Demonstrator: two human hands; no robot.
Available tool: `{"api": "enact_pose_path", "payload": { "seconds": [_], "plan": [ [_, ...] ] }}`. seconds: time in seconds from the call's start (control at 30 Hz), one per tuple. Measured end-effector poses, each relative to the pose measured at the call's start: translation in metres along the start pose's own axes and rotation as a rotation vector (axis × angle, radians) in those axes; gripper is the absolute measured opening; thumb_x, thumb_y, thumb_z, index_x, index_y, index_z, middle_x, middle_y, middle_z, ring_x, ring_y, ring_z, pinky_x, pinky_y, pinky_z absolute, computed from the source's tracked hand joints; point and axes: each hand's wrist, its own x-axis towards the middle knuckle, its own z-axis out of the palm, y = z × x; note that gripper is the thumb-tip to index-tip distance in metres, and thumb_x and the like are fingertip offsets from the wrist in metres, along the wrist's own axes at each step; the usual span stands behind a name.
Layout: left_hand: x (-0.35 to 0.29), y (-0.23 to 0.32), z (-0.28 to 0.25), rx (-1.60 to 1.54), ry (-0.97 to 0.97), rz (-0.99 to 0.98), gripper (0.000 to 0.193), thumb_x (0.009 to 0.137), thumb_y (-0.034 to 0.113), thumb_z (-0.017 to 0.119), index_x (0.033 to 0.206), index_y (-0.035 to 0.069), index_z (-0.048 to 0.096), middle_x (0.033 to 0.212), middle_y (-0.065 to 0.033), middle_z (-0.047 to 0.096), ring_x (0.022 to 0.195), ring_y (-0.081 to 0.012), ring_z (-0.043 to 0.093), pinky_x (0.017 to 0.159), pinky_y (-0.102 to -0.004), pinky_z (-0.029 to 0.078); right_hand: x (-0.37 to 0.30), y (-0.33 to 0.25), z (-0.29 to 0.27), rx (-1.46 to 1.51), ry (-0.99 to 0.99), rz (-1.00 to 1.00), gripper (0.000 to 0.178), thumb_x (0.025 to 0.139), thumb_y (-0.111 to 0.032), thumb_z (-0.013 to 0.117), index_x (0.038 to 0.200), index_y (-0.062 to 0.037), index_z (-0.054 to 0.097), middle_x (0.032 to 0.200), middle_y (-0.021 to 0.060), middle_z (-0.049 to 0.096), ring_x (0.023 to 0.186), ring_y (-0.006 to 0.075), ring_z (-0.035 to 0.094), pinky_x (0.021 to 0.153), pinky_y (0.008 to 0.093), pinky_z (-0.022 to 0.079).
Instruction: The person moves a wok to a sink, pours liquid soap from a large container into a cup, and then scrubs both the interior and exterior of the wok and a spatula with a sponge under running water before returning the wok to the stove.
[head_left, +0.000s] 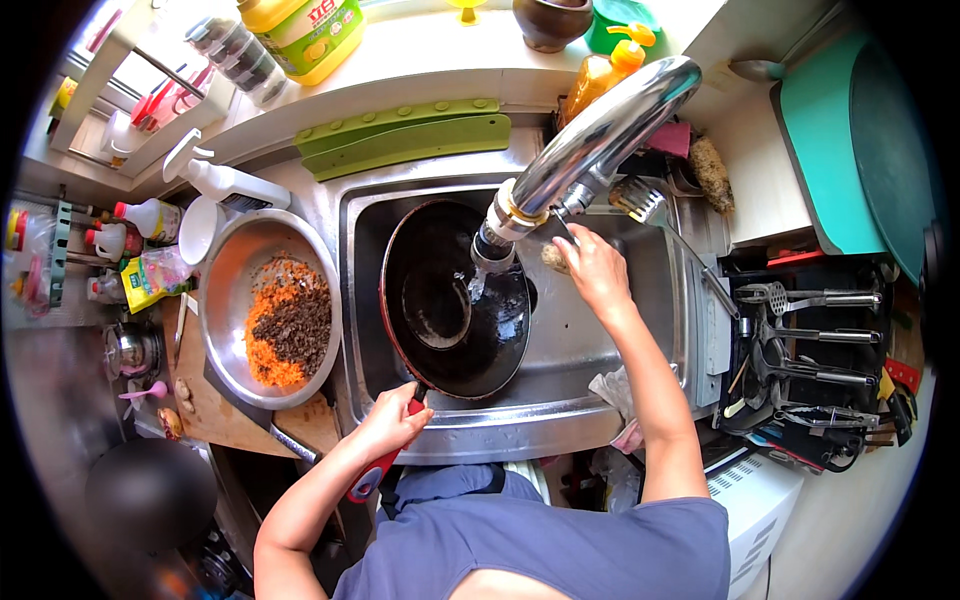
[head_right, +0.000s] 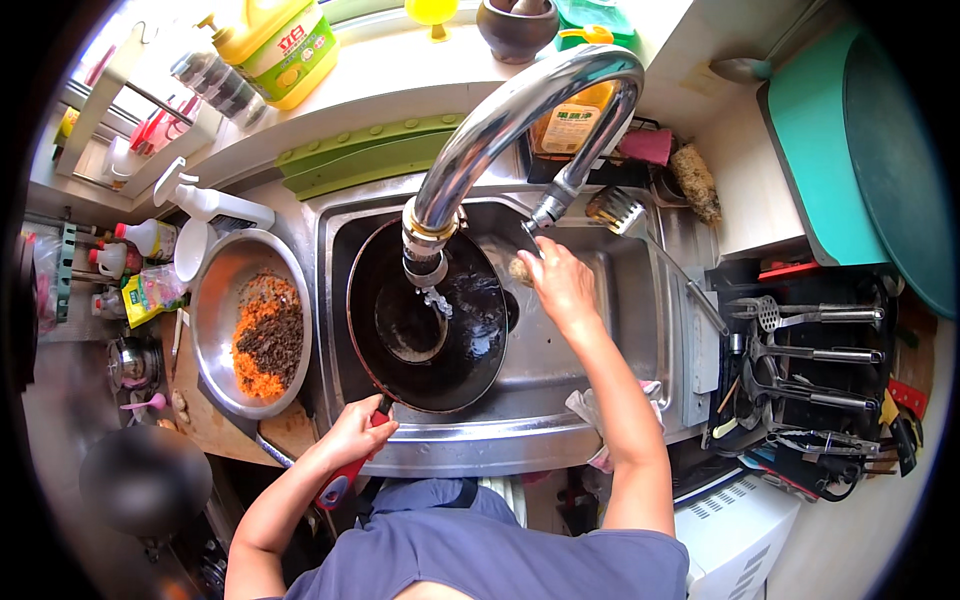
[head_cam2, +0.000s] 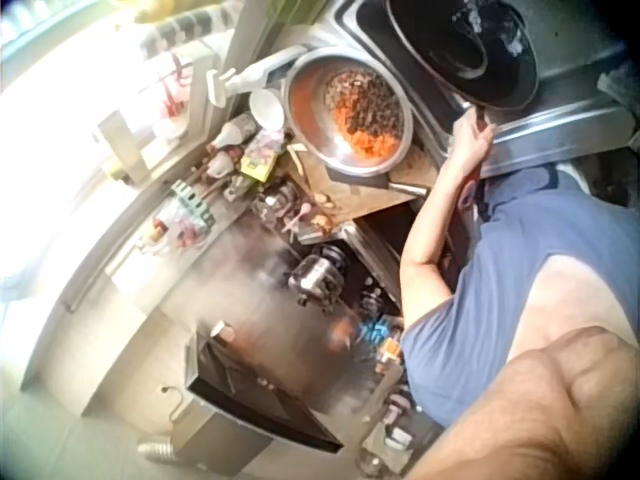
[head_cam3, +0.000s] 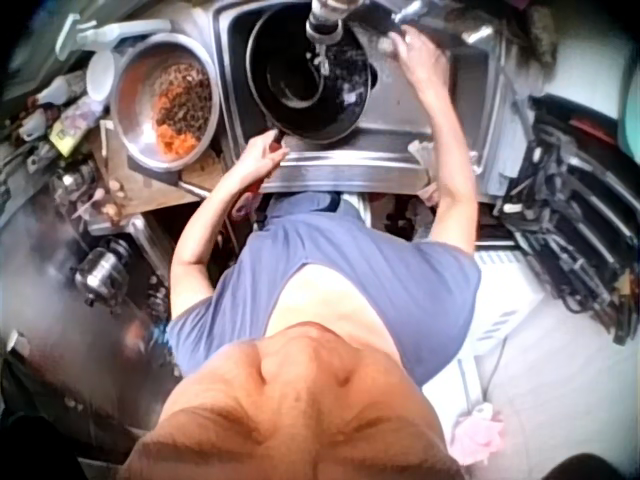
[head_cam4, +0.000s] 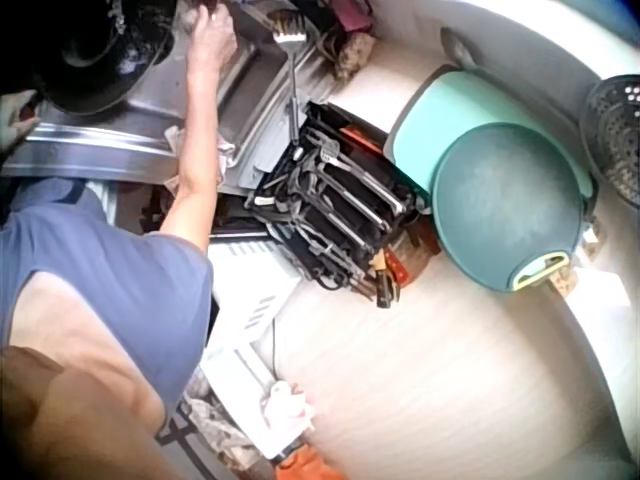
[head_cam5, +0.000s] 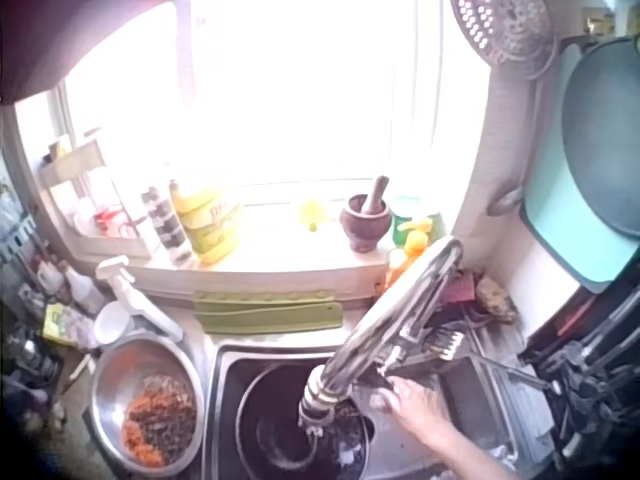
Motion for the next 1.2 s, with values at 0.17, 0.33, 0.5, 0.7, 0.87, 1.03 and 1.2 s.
{"api": "enact_pose_path", "payload": {
  "seconds": [0.17,0.33,0.5,0.7,0.87,1.03,1.2],
  "plan": [
    [-0.005,0.001,0.000,0.222,0.094,0.065,0.022,0.084,0.011,0.060,0.081,-0.003,0.044,0.056,-0.0143,0.055,0.048,-0.0195,0.058,0.044,-0.0334,0.045,0.021,0.036,-0.008,0.083,-0.053,-0.156,0.029,0.088,-0.036,0.057,0.102,-0.0132,0.066,0.094,0.0073,0.067,0.084,0.0302,0.064,0.072,0.0398,0.051],
    [-0.014,0.013,0.001,0.368,0.182,0.060,0.018,0.080,0.007,0.058,0.084,-0.007,0.048,0.075,-0.0270,0.061,0.080,-0.0436,0.060,0.070,-0.0454,0.048,0.026,0.039,-0.023,0.111,-0.112,-0.167,0.027,0.087,-0.035,0.059,0.101,-0.0139,0.068,0.094,0.0064,0.067,0.084,0.0302,0.063,0.071,0.0381,0.050],
    [-0.027,0.013,0.001,0.450,0.277,0.070,0.017,0.081,0.007,0.056,0.085,-0.007,0.048,0.077,-0.0280,0.061,0.081,-0.0440,0.060,0.072,-0.0478,0.048,-0.002,0.048,0.006,1.067,-0.298,0.298,0.033,0.085,-0.035,0.067,0.098,-0.0042,0.067,0.085,0.0008,0.067,0.079,0.0089,0.060,0.068,0.0256,0.047],
    [-0.035,0.017,-0.007,0.479,0.350,0.103,0.017,0.081,0.007,0.057,0.084,-0.006,0.047,0.076,-0.0286,0.060,0.082,-0.0448,0.059,0.072,-0.0488,0.047,-0.113,0.115,0.126,-0.131,-0.609,0.357,0.041,0.067,-0.009,0.066,0.107,-0.0083,0.065,0.107,0.0217,0.062,0.095,0.0367,0.063,0.088,0.0405,0.049],
    [-0.041,0.021,-0.001,0.499,0.338,0.073,0.017,0.081,0.009,0.056,0.084,-0.005,0.047,0.080,-0.0281,0.060,0.082,-0.0449,0.059,0.073,-0.0493,0.047,-0.106,0.123,0.127,0.633,-0.317,0.399,0.022,0.078,-0.009,0.062,0.099,-0.0071,0.060,0.093,0.0116,0.061,0.069,0.0158,0.057,0.060,0.0294,0.046],
    [-0.047,0.023,0.001,0.574,0.380,0.087,0.018,0.080,0.009,0.057,0.085,-0.005,0.046,0.078,-0.0261,0.061,0.081,-0.0437,0.059,0.071,-0.0480,0.047,-0.088,0.059,0.075,0.765,-0.181,0.294,0.032,0.092,-0.023,0.057,0.067,-0.0040,0.050,0.064,0.0021,0.056,0.054,0.0070,0.048,0.048,0.0256,0.039],
    [-0.055,0.027,0.002,0.678,0.420,0.104,0.014,0.083,0.009,0.052,0.085,-0.004,0.045,0.078,-0.0270,0.060,0.079,-0.0449,0.059,0.071,-0.0512,0.048,-0.077,0.034,0.056,0.656,-0.044,0.205,0.055,0.094,-0.036,0.051,0.050,-0.0041,0.044,0.045,-0.0009,0.043,0.044,0.0086,0.040,0.043,0.0289,0.031]
  ]
}}
